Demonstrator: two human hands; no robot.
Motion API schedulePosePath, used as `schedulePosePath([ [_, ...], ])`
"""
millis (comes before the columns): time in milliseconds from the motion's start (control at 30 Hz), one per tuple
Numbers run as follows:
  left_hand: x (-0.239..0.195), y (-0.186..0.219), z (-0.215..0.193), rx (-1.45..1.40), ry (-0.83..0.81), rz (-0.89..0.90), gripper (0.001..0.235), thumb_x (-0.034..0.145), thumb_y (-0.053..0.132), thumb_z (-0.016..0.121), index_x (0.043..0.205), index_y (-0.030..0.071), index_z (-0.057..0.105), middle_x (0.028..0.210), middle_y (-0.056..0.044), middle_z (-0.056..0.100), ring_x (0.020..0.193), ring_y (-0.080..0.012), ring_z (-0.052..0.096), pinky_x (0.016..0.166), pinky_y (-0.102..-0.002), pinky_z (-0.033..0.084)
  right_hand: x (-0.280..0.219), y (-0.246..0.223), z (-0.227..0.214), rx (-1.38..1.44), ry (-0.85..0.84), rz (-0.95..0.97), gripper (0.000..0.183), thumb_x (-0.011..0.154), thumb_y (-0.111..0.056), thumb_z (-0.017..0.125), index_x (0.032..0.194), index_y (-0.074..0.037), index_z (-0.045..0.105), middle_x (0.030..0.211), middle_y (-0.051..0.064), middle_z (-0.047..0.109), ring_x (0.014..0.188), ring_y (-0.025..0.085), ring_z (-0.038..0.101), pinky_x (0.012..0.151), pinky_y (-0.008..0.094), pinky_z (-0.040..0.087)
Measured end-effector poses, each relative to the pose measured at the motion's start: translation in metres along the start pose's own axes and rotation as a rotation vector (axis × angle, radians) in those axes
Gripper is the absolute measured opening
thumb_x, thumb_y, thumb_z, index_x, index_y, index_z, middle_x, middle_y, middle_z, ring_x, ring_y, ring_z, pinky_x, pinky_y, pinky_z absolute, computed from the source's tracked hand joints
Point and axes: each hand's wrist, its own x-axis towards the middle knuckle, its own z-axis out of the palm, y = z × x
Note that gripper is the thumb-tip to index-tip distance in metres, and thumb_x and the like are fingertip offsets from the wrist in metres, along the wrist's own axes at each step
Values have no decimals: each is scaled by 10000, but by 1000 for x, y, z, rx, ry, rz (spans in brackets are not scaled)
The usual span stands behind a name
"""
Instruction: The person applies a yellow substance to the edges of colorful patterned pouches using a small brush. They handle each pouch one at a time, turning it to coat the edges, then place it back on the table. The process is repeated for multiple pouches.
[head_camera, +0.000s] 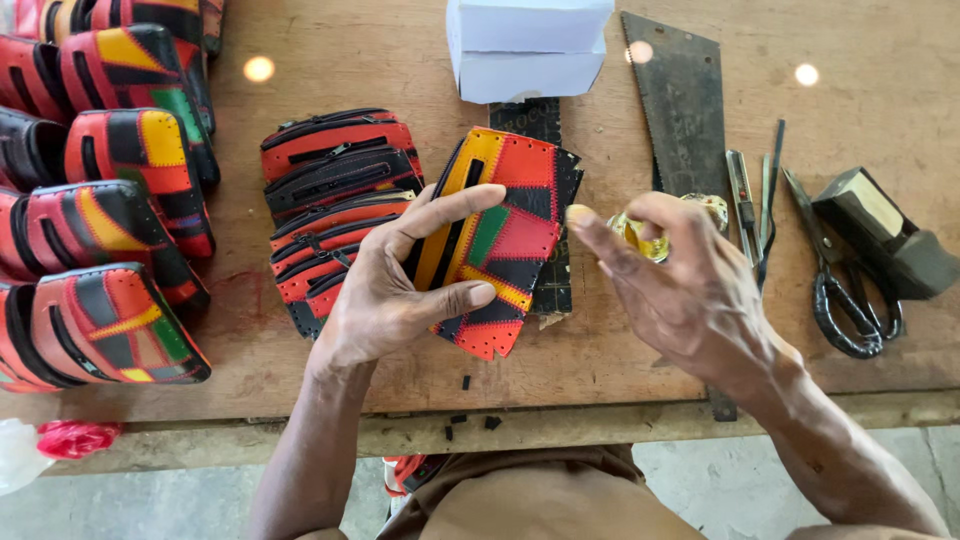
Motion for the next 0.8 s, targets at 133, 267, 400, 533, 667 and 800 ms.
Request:
schedulePosePath([
  [133, 0, 1, 1, -66, -9, 4, 700, 830, 135, 877, 1460, 35, 588, 1465, -58, 538, 1367, -149, 523, 1212, -300, 384, 0, -4, -1, 27, -61, -36, 779, 980, 31, 673, 1578, -370, 373, 1273, 96, 465, 1039, 237, 560, 777, 301, 601],
  [267, 1, -1, -3, 76, 18, 14, 710, 819, 172, 879, 1456, 40, 594, 1421, -64, 601, 1338, -155, 530, 1217, -326, 357, 3, -15, -6, 335, -71, -110, 714, 934, -34, 673, 1536, -333, 433, 1132, 27, 515, 926, 181, 555, 741, 283, 603],
  [400, 3, -5, -2, 187, 6, 101, 695, 837, 180, 876, 1459, 35, 601, 1400, -74, 679, 1370, -172, 554, 1346, -413, 189, 10, -21, -6, 392, -130, 61, 675, 893, -161, 736, 1510, -124, 462, 1158, 151, 494, 1008, 267, 539, 757, 310, 594],
  [533, 6, -7, -8, 298, 26, 154, 690, 847, 201, 866, 1458, 47, 585, 1438, -59, 670, 1422, -183, 576, 1371, -502, 93, 11, -29, -7, 398, -195, -94, 724, 801, -75, 748, 1476, -129, 494, 1170, 147, 516, 985, 273, 566, 764, 342, 598],
  [667, 5, -9, -10, 285, 47, 143, 687, 852, 199, 867, 1461, 50, 585, 1434, -72, 675, 1424, -204, 581, 1376, -528, 71, 6, -36, -8, 434, -153, -243, 773, 795, -17, 748, 1493, -191, 463, 1207, 107, 550, 970, 255, 605, 816, 366, 601],
  [800, 5, -8, -9, 292, 47, 145, 700, 840, 198, 875, 1459, 53, 584, 1426, -71, 676, 1416, -201, 583, 1369, -528, 72, 10, -30, -2, 408, -125, -55, 799, 881, -82, 764, 1565, -179, 363, 1228, 172, 511, 997, 261, 595, 828, 362, 593],
])
